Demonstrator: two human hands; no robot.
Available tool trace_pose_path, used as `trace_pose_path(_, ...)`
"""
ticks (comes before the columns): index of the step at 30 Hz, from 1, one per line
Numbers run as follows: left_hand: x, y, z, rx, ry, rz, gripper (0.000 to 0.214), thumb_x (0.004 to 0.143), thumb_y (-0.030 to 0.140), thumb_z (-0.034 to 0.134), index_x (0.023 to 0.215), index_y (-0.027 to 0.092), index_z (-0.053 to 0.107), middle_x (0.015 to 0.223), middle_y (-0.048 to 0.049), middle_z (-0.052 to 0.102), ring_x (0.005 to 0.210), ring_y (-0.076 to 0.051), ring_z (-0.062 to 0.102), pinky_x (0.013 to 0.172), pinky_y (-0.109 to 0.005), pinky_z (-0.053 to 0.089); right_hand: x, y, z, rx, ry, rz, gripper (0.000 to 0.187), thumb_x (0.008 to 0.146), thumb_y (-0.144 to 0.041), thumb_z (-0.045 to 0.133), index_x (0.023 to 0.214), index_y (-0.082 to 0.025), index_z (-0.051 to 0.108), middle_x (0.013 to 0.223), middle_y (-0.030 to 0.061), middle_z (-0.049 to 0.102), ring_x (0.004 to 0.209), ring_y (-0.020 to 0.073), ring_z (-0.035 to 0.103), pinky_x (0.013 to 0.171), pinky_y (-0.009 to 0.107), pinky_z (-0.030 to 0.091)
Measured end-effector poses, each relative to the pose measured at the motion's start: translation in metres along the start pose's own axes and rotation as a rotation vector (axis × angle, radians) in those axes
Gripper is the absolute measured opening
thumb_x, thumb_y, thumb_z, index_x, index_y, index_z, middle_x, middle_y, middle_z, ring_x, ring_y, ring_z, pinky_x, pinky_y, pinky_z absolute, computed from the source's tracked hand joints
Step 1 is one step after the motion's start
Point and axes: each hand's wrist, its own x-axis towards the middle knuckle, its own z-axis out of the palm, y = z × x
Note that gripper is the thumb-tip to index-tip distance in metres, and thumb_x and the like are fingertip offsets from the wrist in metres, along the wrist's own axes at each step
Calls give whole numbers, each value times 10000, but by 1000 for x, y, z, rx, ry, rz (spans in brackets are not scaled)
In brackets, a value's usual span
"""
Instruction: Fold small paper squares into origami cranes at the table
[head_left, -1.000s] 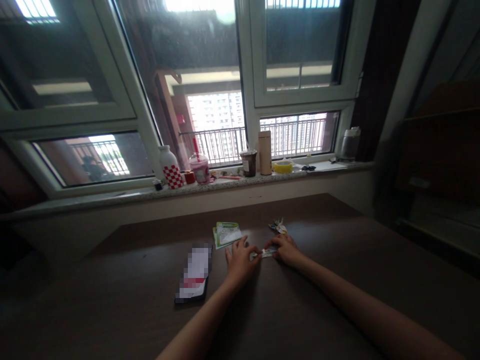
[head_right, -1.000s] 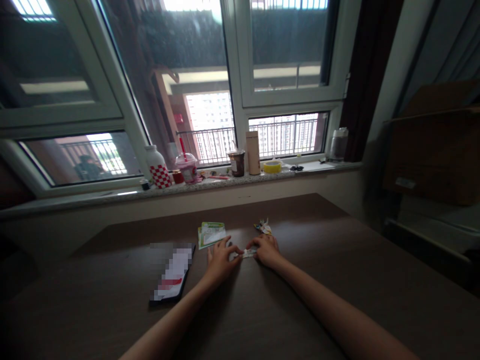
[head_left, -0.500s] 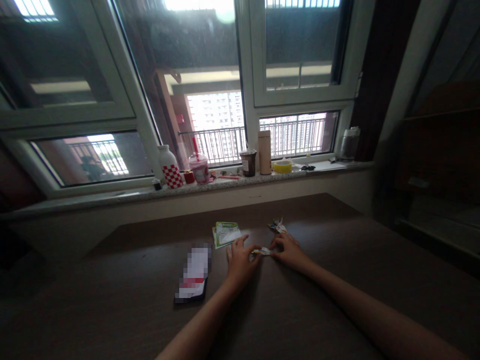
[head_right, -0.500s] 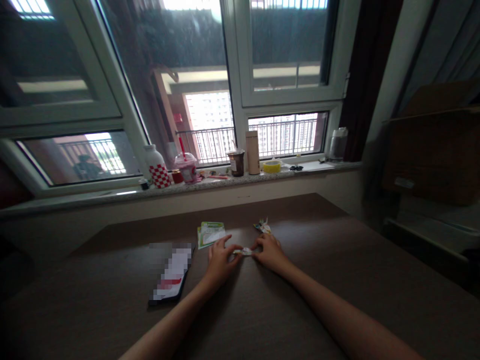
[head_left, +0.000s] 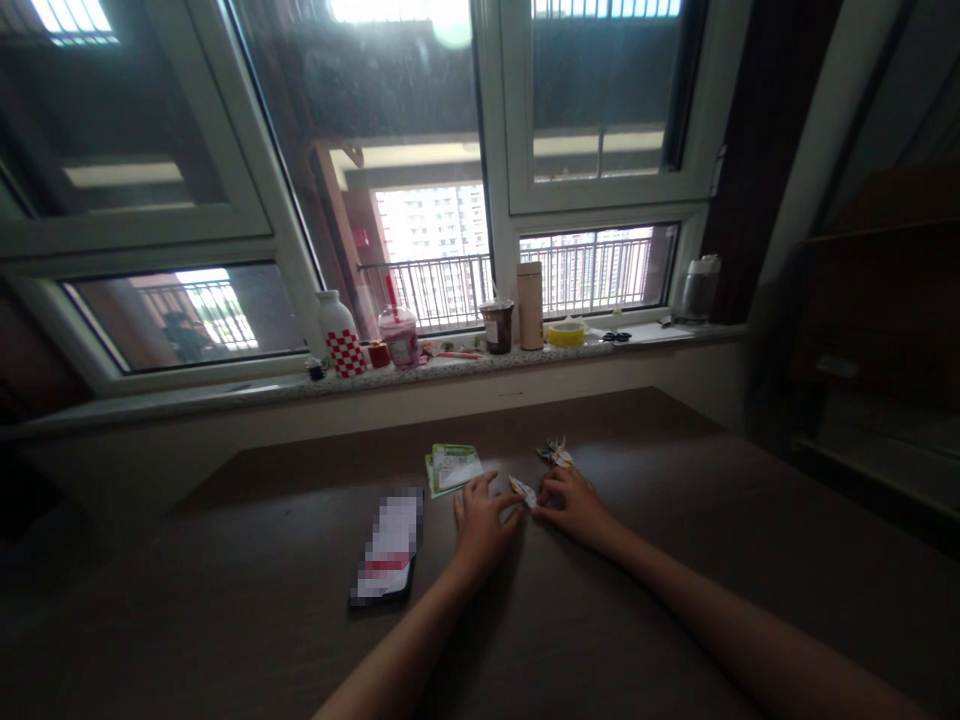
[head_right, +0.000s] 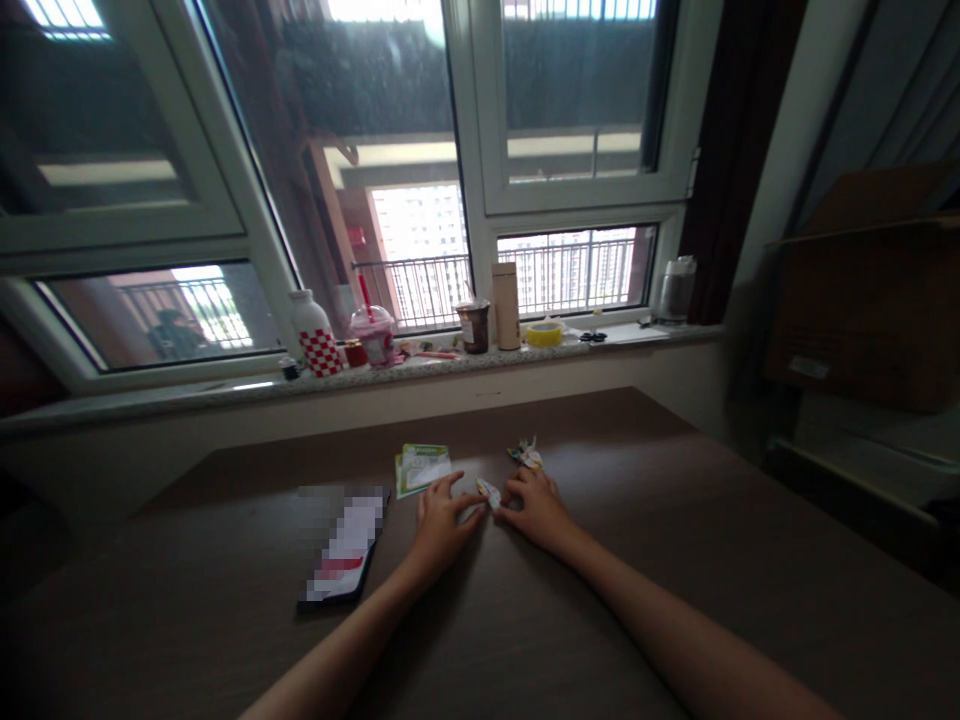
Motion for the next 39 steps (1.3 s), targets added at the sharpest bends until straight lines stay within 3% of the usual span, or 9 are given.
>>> trace_pose_path(7,-1,3,-2,1,5,-8,235,867,370,601,1054,399,740,1443,-20,491,1360,-285,355,1147,-535,213,-1,-6,-3,140,-49,-120,75,853,-195,621,792,-201,664,1171,59,681,1154,242,527,1031,424,389)
trace_pose_path(22,1,-3,5,50,16,-2,300,831,403,640,1119,368,719,1428,-51,505,1342,-296,379,1142,-510,236,0,-1,-2,204,-1,-164,174,828,-128,611,925,-219,722,990,65,714,1066,237,566,991,420,427)
trace_pose_path(28,1,0,1,56,-22,-25,265,858,327,604,1081,401,727,1414,-37,514,1342,-288,375,1145,-531,212,1,-1,1,144,62,-203,249,820,-103,608,1006,-217,729,1113,71,695,1126,242,535,1049,449,379)
trace_pose_path(34,2,2,-1,42,-38,-44,323,853,224,574,1074,397,733,1426,-35,502,1351,-271,357,1146,-521,214,-3,-6,1,28,11,-231,259,857,-135,583,1021,-250,748,1032,51,717,1108,251,520,1024,447,390)
trace_pose_path(39,1,2,-2,46,-3,-21,254,850,263,592,1010,364,761,1417,-27,518,1327,-271,385,1134,-495,252,-4,-11,-1,-17,14,-236,247,865,-148,578,989,-261,759,1011,49,708,1094,253,519,1027,446,388)
